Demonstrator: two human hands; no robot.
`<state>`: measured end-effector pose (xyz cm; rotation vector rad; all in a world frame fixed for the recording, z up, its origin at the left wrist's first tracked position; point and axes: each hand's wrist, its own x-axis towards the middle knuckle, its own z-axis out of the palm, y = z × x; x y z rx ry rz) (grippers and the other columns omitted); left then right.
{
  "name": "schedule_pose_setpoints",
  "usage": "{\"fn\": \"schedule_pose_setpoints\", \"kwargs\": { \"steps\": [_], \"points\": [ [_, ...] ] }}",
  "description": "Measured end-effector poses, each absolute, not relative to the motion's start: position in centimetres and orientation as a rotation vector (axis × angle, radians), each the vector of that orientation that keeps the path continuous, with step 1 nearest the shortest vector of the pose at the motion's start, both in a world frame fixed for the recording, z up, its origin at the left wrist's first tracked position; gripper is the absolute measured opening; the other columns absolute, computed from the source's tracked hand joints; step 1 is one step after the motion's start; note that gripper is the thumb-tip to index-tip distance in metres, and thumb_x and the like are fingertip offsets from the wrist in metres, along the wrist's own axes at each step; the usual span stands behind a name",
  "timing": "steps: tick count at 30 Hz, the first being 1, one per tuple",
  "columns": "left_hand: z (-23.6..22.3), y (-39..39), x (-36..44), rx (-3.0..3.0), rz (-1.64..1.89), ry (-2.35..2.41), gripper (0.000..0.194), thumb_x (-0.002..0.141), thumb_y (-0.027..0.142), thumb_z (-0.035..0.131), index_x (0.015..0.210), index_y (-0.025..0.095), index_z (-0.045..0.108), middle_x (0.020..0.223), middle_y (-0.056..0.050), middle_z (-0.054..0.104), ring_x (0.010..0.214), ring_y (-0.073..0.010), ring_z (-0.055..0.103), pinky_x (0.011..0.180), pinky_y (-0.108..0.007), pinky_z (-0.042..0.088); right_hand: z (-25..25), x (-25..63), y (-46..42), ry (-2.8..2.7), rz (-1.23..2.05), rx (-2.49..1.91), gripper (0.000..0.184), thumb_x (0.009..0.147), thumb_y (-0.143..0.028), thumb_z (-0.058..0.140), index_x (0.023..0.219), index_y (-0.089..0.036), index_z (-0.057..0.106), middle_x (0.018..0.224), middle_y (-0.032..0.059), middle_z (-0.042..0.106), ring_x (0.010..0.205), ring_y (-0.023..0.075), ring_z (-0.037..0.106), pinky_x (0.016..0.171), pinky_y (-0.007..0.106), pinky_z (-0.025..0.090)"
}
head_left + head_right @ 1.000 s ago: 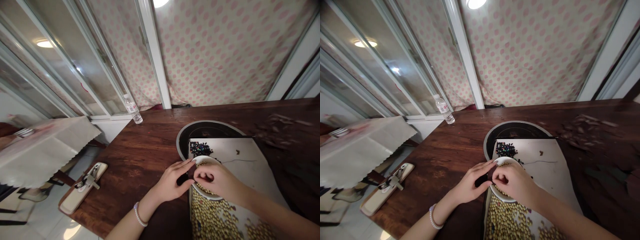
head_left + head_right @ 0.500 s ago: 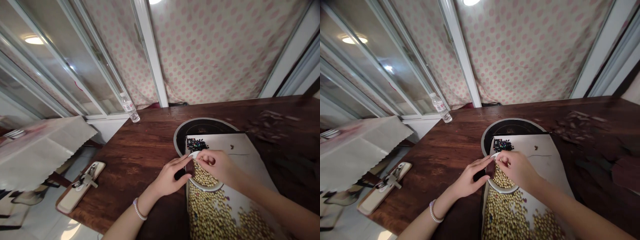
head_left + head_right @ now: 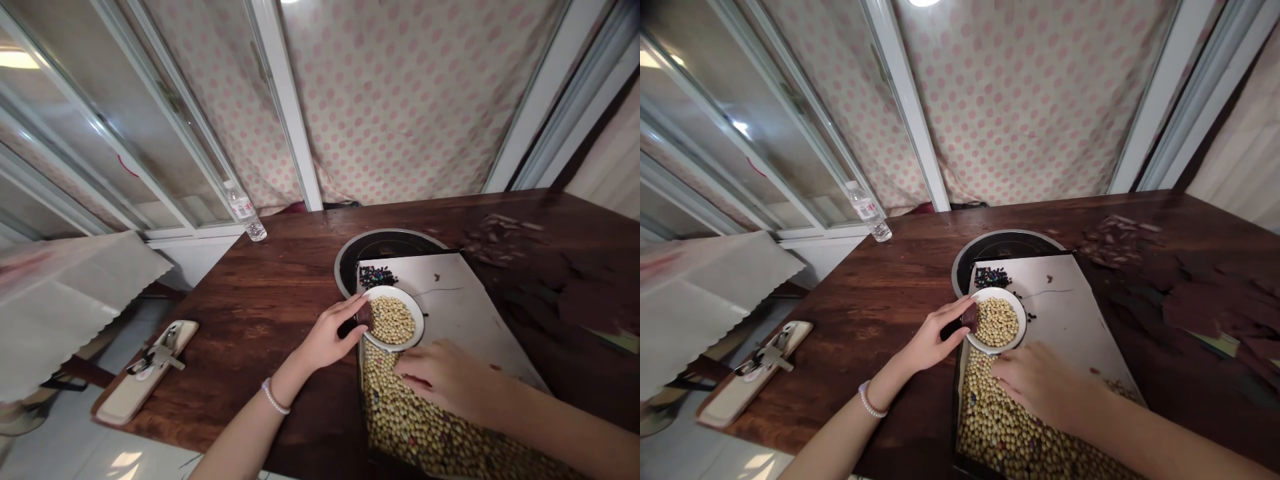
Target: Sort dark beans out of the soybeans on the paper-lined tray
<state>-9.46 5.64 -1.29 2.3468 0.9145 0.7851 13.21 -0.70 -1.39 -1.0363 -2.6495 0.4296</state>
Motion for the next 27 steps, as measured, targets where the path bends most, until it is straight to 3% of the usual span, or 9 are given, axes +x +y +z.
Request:
{"fn": "schedule_pose_setpoints", "kwargs": {
  "steps": [4, 11, 15, 19, 22, 27],
  "points": [
    [-1.3, 5.6, -9.5, 2.350, 0.766, 0.924, 0.048, 0.086, 0.027, 0.051, 0.132, 0.023, 0.040, 0.138, -0.007, 0.042, 0.128, -0.0217, 0.039, 0.106, -0.043, 0.035, -1.5, 12.7, -0.4, -2.632, 0.387, -1.018, 0.015, 0.083, -0.011, 0.047, 0.075, -0.019, 0.057, 0.068, -0.0010, 0.060, 0.057, 0.0110, 0.049, 0.051, 0.028, 0.019],
    [-1.4, 5.5, -9.5, 2.346, 0.766, 0.912, 0.049, 0.086, 0.027, 0.050, 0.134, 0.023, 0.038, 0.139, -0.006, 0.041, 0.128, -0.0215, 0.038, 0.107, -0.044, 0.034, -1.0, 11.9, -0.8, -2.769, 0.346, -1.025, 0.019, 0.076, -0.002, 0.048, 0.067, -0.017, 0.055, 0.064, -0.0005, 0.061, 0.052, 0.0105, 0.047, 0.048, 0.029, 0.016],
    [-1.3, 5.5, -9.5, 2.351, 0.778, 0.912, 0.050, 0.086, 0.026, 0.051, 0.134, 0.023, 0.038, 0.138, -0.006, 0.042, 0.128, -0.0223, 0.039, 0.106, -0.045, 0.035, -0.5, 11.8, -0.5, -2.622, 0.475, -0.992, 0.019, 0.081, -0.010, 0.047, 0.068, -0.018, 0.058, 0.059, -0.0014, 0.057, 0.051, 0.0097, 0.044, 0.048, 0.027, 0.023],
    [-1.4, 5.5, -9.5, 2.354, 0.765, 0.914, 0.052, 0.085, 0.025, 0.051, 0.135, 0.023, 0.036, 0.138, -0.007, 0.042, 0.128, -0.0227, 0.039, 0.105, -0.044, 0.036, 1.0, 10.8, 2.4, -2.122, 0.727, -1.183, 0.017, 0.082, -0.024, 0.050, 0.075, -0.020, 0.066, 0.056, -0.0026, 0.055, 0.049, 0.0090, 0.041, 0.047, 0.022, 0.030],
    [-1.3, 5.5, -9.6, 2.354, 0.768, 0.915, 0.051, 0.085, 0.026, 0.052, 0.134, 0.023, 0.039, 0.139, -0.007, 0.041, 0.127, -0.0230, 0.040, 0.105, -0.043, 0.036, 1.1, 9.7, 5.1, -1.984, 0.701, -1.173, 0.015, 0.078, -0.021, 0.053, 0.074, -0.018, 0.068, 0.064, -0.0003, 0.057, 0.055, 0.0098, 0.045, 0.053, 0.023, 0.036],
    [-1.3, 5.5, -9.7, 2.347, 0.777, 0.894, 0.053, 0.085, 0.026, 0.053, 0.135, 0.022, 0.037, 0.139, -0.008, 0.040, 0.126, -0.0234, 0.041, 0.105, -0.043, 0.037, -0.3, 8.7, 6.4, -2.011, 0.697, -1.146, 0.011, 0.072, -0.017, 0.058, 0.065, -0.018, 0.067, 0.057, -0.0019, 0.051, 0.052, 0.0095, 0.041, 0.049, 0.022, 0.034]
  ]
}}
